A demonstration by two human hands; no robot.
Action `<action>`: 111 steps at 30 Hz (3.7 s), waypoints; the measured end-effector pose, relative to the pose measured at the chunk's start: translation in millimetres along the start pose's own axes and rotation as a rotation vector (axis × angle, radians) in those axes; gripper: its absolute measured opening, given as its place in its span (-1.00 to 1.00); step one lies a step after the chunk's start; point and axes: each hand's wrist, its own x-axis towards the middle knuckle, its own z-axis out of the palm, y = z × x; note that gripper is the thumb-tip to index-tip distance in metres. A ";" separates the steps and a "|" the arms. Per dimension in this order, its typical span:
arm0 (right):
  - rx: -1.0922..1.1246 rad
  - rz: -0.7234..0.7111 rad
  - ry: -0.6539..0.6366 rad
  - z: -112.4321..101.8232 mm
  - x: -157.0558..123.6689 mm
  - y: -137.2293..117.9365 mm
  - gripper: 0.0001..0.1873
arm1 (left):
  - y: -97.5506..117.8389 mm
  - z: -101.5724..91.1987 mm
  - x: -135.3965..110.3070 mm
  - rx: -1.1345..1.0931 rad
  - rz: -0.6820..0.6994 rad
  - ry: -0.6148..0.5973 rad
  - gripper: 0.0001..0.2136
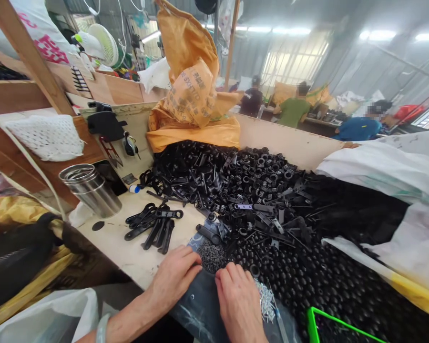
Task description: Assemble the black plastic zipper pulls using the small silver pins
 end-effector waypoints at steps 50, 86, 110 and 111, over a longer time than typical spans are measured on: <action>0.202 0.115 0.057 13.2 -4.2 -24.3 -0.68 | 2.7 -2.6 -19.0 -0.264 -0.077 -0.053 -0.85; 1.103 0.603 -0.108 13.7 3.8 -30.1 -0.68 | 10.3 -17.7 -26.9 -0.660 -0.375 -0.073 -0.76; 0.228 0.123 -0.049 10.2 -2.9 -16.8 -0.63 | 8.7 -17.1 -32.2 -0.731 -0.538 -0.049 -0.72; 0.215 0.108 -0.058 10.6 -0.9 -17.3 -0.61 | 8.0 -16.5 -32.6 -0.742 -0.544 -0.045 -0.72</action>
